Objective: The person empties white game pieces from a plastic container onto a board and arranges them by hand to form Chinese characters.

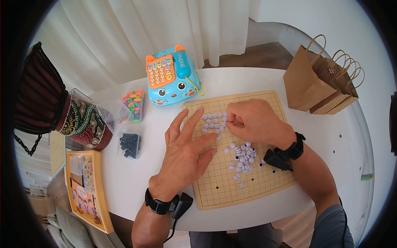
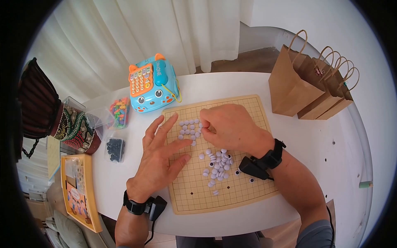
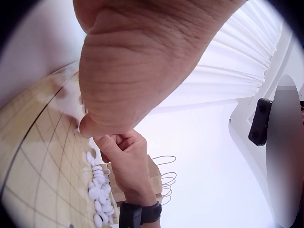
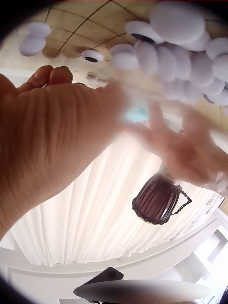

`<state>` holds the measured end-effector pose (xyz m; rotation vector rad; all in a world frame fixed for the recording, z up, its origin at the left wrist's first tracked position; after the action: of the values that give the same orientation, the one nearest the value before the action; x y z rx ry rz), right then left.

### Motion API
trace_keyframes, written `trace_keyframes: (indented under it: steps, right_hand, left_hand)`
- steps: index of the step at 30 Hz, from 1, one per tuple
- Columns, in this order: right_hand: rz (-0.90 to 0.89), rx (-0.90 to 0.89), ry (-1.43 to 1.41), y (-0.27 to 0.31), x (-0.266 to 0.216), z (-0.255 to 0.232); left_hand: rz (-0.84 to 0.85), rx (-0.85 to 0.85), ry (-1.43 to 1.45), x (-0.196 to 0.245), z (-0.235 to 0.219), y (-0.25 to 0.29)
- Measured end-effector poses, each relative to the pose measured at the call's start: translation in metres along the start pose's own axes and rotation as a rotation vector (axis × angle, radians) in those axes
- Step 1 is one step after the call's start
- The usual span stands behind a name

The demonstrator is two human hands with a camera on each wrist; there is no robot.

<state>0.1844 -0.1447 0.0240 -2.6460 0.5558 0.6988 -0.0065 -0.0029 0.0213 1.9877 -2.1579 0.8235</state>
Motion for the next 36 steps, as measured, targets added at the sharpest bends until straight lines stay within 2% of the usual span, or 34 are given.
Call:
trace_keyframes:
  steps: [6, 8, 20, 28, 36]
  right_hand:
    - [0.011, 0.001, 0.04, -0.0005, 0.0011, 0.0]
    - [0.065, -0.06, 0.037, -0.001, -0.0008, -0.0009]
    - [0.07, -0.076, 0.03, -0.001, -0.0022, -0.0007]
    - [0.083, -0.086, 0.029, -0.0006, -0.0038, -0.0015]
    - [0.08, -0.086, 0.03, -0.0009, -0.0034, -0.0013]
  left_hand:
    - [-0.002, -0.003, -0.001, -0.0008, 0.0003, 0.0006]
    - [-0.003, -0.005, -0.001, -0.0011, 0.0005, 0.0007]
    - [-0.017, -0.005, -0.006, -0.0007, -0.0002, 0.0007]
    - [-0.057, 0.108, -0.044, -0.0071, -0.0014, 0.0026]
    - [-0.078, 0.133, -0.037, -0.0074, -0.0029, 0.0015]
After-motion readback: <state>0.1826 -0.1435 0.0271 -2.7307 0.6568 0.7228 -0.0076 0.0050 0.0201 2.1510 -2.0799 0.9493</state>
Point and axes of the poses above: each hand's wrist, its own y-axis away from the middle knuckle, its own z-axis out of the palm, x = y × z, the point moved 4 cm from there along -y, towards the middle knuckle, and after that the axes turned 9 degrees about z, right-handed, at the moved point
